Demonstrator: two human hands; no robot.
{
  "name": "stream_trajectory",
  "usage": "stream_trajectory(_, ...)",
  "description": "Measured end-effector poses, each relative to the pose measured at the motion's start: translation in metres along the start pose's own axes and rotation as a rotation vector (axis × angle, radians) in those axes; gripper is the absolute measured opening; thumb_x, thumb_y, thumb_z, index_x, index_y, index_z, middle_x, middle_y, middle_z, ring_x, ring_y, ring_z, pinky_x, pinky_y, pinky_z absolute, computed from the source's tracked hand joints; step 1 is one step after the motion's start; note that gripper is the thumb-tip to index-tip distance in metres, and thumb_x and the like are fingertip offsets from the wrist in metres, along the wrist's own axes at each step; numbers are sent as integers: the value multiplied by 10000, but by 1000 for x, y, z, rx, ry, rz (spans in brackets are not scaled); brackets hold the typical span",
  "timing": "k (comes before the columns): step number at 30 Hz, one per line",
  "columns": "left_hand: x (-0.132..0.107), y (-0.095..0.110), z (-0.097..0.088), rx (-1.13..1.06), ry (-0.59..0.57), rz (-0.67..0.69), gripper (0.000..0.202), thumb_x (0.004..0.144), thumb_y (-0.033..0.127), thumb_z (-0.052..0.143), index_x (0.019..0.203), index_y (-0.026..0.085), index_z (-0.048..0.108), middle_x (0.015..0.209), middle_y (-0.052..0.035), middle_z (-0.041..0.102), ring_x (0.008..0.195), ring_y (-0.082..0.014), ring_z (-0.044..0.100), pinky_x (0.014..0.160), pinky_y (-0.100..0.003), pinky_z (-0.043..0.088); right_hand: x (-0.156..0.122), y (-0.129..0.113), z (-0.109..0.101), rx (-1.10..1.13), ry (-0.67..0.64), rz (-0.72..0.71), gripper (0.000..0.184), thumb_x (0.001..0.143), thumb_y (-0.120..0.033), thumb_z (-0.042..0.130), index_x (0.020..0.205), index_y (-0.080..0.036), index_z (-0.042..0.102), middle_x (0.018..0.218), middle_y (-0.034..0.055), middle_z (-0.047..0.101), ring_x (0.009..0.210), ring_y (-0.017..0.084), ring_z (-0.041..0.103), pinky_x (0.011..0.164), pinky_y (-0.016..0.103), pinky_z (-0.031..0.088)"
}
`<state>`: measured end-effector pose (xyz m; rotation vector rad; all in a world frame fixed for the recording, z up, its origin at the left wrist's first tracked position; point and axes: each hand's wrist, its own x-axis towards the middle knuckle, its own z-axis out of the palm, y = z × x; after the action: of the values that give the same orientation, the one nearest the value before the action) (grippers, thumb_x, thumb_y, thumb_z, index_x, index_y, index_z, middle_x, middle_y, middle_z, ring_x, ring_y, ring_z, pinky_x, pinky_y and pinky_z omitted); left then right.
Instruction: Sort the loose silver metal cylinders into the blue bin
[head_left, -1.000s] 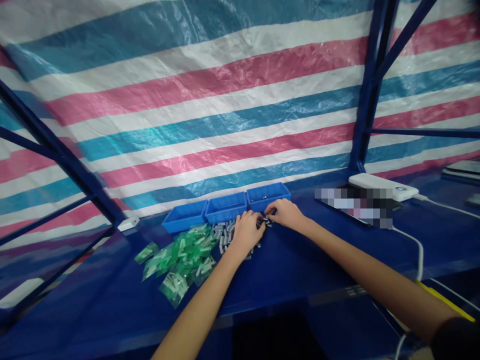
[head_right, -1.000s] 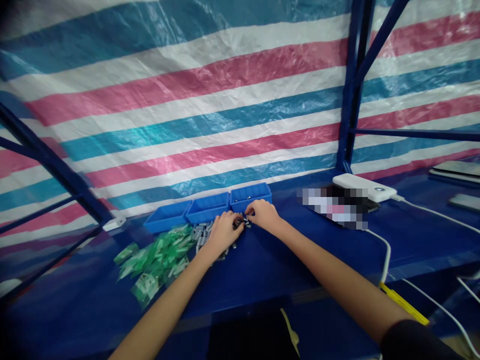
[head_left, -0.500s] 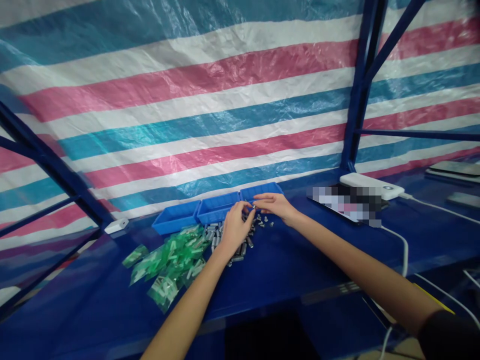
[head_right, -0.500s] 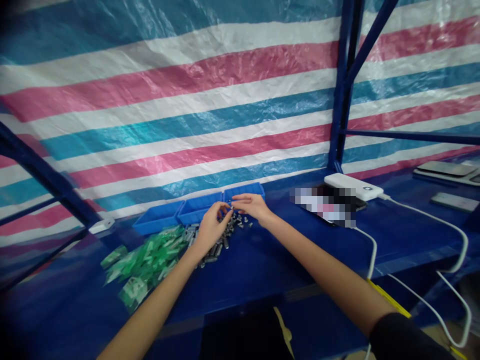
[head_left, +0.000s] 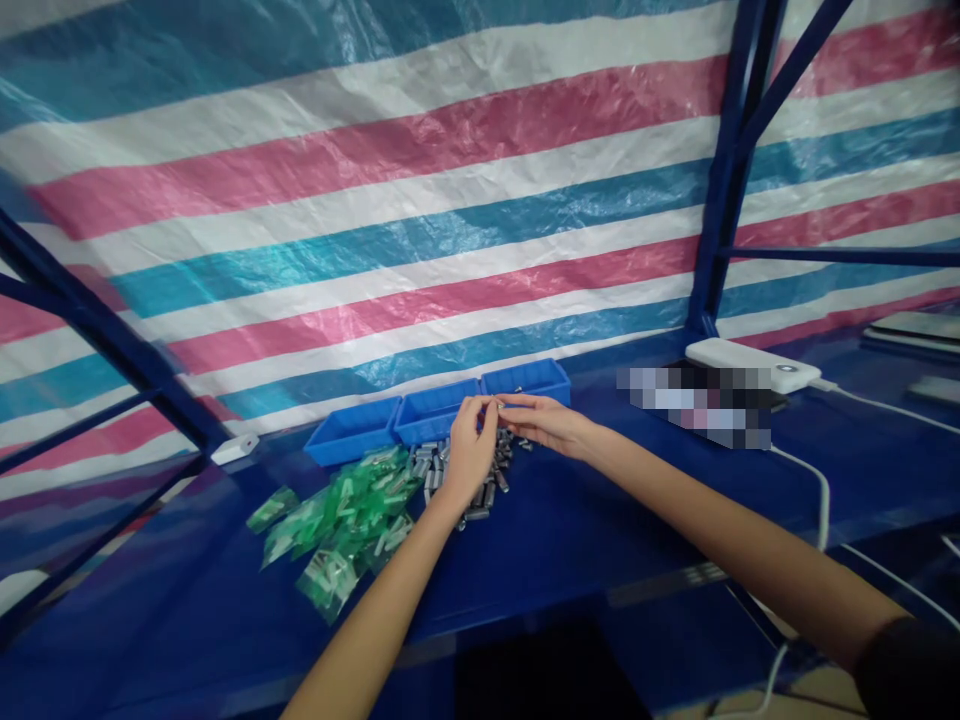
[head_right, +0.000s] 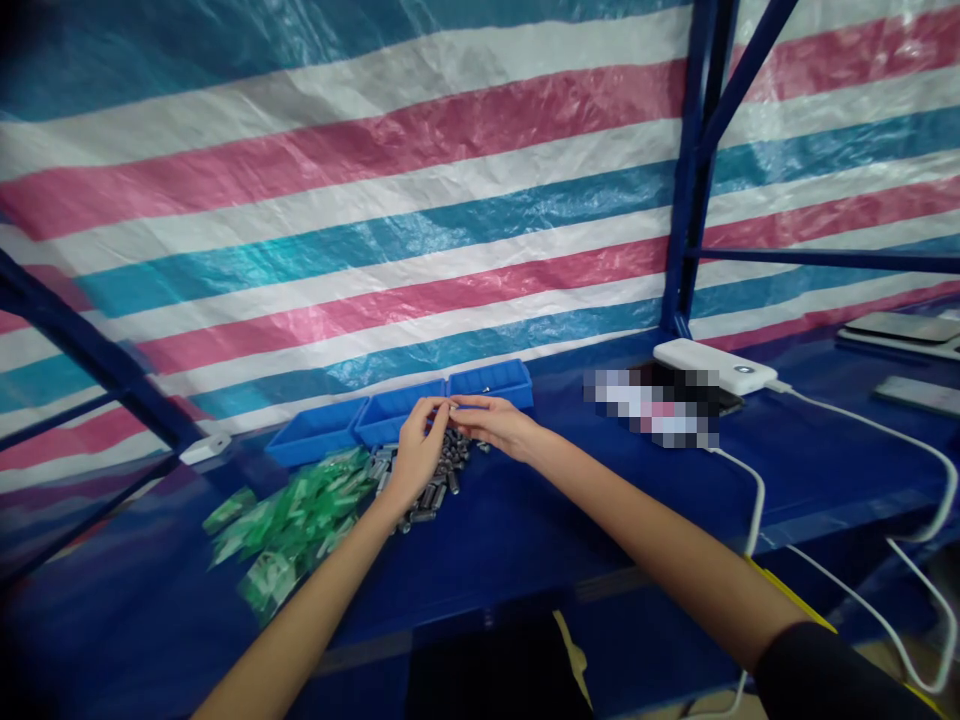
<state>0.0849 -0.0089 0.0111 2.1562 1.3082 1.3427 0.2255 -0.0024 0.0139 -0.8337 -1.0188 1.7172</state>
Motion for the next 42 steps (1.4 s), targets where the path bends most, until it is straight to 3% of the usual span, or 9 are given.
stream_trajectory(5, 4, -5, 3, -141, -15, -94, 262, 873, 342, 423, 892, 171, 620, 955, -45, 607, 906, -148, 557, 817, -248, 428, 3, -2, -1, 71, -8, 29, 307, 777, -81, 602, 1069, -176, 594, 932, 48, 671, 816, 95, 630, 734, 184, 517)
stream_trajectory(11, 5, -11, 8, -249, -21, -251, 260, 852, 345, 456, 945, 171, 625, 1023, -52, 607, 899, -151, 557, 745, -237, 448, 2, -3, 2, 86, -2, 52, 357, 797, -93, 579, 1141, -184, 546, 809, 23, 657, 692, 81, 603, 623, 165, 490)
stream_trajectory(21, 3, -14, 11, -279, -21, -253, 261, 851, 342, 444, 926, 168, 624, 974, -46, 599, 884, -150, 547, 738, -238, 448, -2, -5, 4, 45, -33, 81, 390, 822, -151, 559, 1205, -194, 500, 699, -1, 640, 577, 78, 572, 512, 164, 429)
stream_trajectory(28, 4, -11, 10, -413, 14, -321, 275, 808, 370, 494, 914, 158, 634, 918, -41, 620, 841, -155, 549, 732, -253, 431, -1, -4, 5, 96, -46, 76, 282, 831, -157, 565, 1108, -201, 547, 740, 2, 649, 638, 71, 608, 485, 136, 417)
stream_trajectory(34, 3, -9, 11, -551, 22, -383, 291, 742, 395, 574, 907, 166, 646, 903, -24, 636, 761, -129, 546, 630, -212, 396, 1, -2, 3, 152, -40, 67, 81, 822, -144, 582, 887, -168, 624, 756, 17, 667, 721, 74, 624, 546, 132, 433)
stream_trajectory(38, 4, -6, 11, -588, 0, -360, 280, 725, 401, 606, 867, 161, 635, 818, -8, 624, 716, -118, 542, 629, -207, 398, 2, -1, 3, 140, -35, 62, 141, 856, -217, 546, 829, -146, 664, 717, 23, 658, 670, 68, 605, 568, 144, 444)
stream_trajectory(42, 6, -8, 10, -531, 34, -329, 281, 721, 398, 617, 858, 153, 631, 828, -15, 620, 728, -119, 536, 680, -219, 410, 3, 2, 4, 120, -22, 28, 110, 828, -191, 582, 836, -146, 682, 718, 24, 660, 680, 69, 597, 583, 146, 441)
